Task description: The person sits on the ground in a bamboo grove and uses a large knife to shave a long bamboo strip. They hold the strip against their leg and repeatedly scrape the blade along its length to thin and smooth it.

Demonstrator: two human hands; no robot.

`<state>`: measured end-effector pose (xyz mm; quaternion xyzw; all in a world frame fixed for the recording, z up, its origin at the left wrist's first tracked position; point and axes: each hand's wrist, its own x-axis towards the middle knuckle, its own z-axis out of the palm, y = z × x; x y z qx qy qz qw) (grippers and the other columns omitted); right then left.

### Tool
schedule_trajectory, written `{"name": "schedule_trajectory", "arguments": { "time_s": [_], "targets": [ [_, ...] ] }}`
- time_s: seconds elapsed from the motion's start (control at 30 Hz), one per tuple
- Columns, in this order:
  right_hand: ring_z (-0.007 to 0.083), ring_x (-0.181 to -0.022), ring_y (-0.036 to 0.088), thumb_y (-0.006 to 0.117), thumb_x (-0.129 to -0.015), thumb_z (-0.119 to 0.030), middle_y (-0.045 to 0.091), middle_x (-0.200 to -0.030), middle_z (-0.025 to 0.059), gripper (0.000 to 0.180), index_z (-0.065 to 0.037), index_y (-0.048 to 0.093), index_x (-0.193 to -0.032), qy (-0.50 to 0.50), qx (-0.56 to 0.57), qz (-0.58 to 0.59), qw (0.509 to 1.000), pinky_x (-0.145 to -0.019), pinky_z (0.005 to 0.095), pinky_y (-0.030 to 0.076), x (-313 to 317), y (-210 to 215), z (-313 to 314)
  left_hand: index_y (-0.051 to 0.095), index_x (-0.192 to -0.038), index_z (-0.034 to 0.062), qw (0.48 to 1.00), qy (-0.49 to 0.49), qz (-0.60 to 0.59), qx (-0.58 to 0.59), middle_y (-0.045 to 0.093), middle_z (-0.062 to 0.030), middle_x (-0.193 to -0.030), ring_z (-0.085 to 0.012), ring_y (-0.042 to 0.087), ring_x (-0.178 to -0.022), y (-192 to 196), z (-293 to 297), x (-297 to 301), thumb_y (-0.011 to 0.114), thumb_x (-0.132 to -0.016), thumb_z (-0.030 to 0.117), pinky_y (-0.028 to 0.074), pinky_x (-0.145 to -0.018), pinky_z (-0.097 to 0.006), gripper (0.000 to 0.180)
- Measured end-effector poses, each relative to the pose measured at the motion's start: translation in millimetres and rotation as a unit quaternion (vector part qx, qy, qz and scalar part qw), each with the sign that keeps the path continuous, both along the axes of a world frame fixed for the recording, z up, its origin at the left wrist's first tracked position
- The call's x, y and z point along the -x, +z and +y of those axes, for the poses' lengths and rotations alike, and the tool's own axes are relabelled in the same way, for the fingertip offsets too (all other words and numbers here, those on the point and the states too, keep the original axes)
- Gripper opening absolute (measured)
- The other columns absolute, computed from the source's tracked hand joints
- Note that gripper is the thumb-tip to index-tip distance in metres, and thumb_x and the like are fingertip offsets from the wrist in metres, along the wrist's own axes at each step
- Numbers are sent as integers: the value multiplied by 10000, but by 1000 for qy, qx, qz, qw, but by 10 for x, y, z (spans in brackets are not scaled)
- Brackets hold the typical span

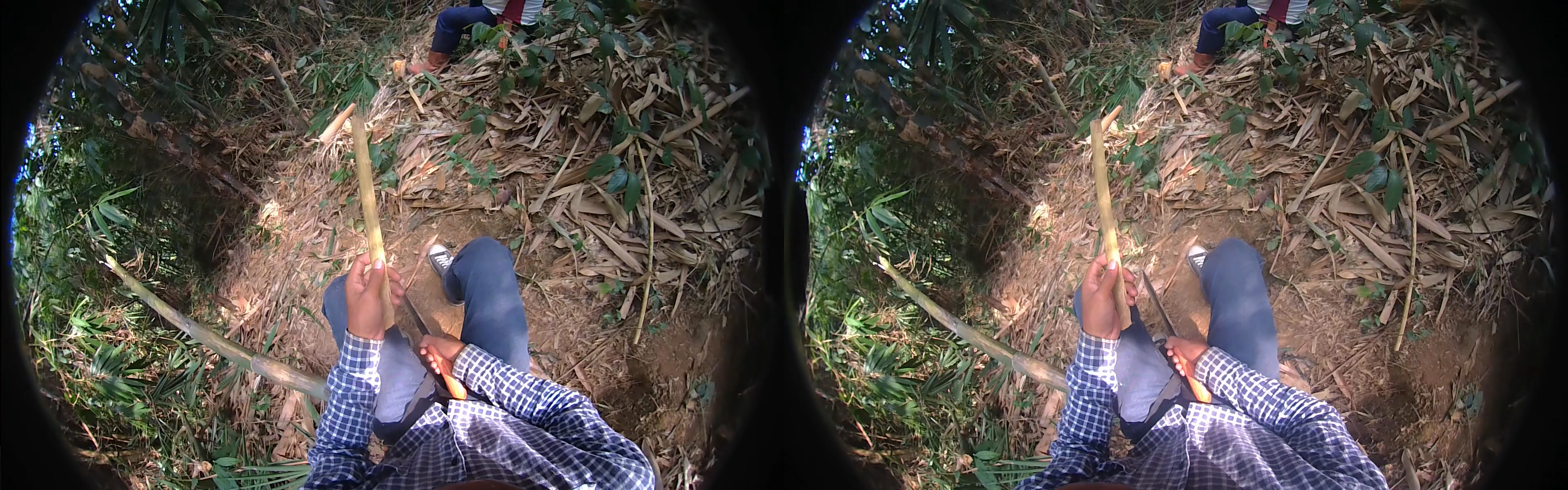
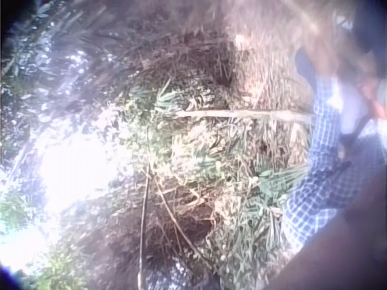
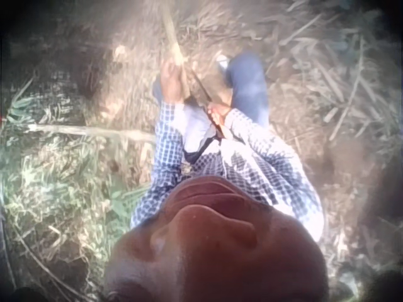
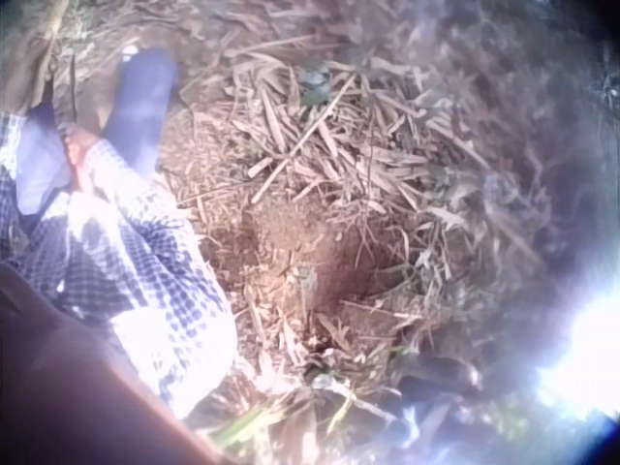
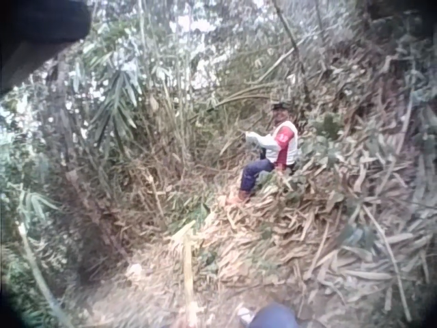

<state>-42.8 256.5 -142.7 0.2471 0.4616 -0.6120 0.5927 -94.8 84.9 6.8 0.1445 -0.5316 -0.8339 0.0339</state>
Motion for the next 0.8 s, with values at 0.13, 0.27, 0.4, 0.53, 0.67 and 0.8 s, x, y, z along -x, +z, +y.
{"name": "schedule_trajectory", "arguments": {
  "time_s": [0.13,0.27,0.4,0.53,0.67,0.8],
  "targets": [
    [159,-496,420,621,-848,-352,442,-599,-11,274,-151,501,-705,-10,-12,8,1000,-451,325,359,-14,-8,-7,533,-1116,58,999,15,-30,27,579,-41,-732,-115,581,-572,-151,-38,-76,503,-1021,195,462,-474,-221,169],
    [154,-479,444,607,-865,-338,458,-585,-3,252,-127,530,-749,-11,-3,5,1000,-441,320,396,14,-42,31,550,-1085,61,997,18,-64,32,565,-26,-697,-104,543,-523,-398,-110,-140,505,-1021,201,438,-443,-222,161],
    [150,-475,459,599,-870,-323,465,-581,-2,238,-109,547,-782,-8,1,2,1000,-434,316,413,39,-56,35,518,-1078,63,995,35,-95,21,566,-31,-677,-100,514,-485,-667,-192,-270,515,-1021,233,418,-423,-226,180],
    [146,-474,461,578,-876,-329,466,-583,-4,244,-105,547,-782,-9,-14,21,1000,-431,314,412,41,17,40,509,-1138,50,993,38,-107,21,551,-29,-677,-101,504,-474,-797,-263,-420,506,-1025,227,418,-410,-234,210],
    [139,-463,453,563,-878,-298,473,-575,-12,212,-96,558,-811,-78,2,10,997,-437,283,406,29,114,90,493,-1158,37,994,22,-109,-17,565,-35,-723,-98,517,-492,-748,-106,-580,465,-1040,263,433,-432,-229,257],
    [141,-430,493,601,-889,-248,506,-580,9,195,-64,556,-844,-124,-19,98,987,-388,283,431,59,481,92,494,-1176,49,988,24,-149,-26,563,-30,-747,-101,531,-517,-788,183,-776,534,-1011,243,433,-437,-229,259]
  ]
}}
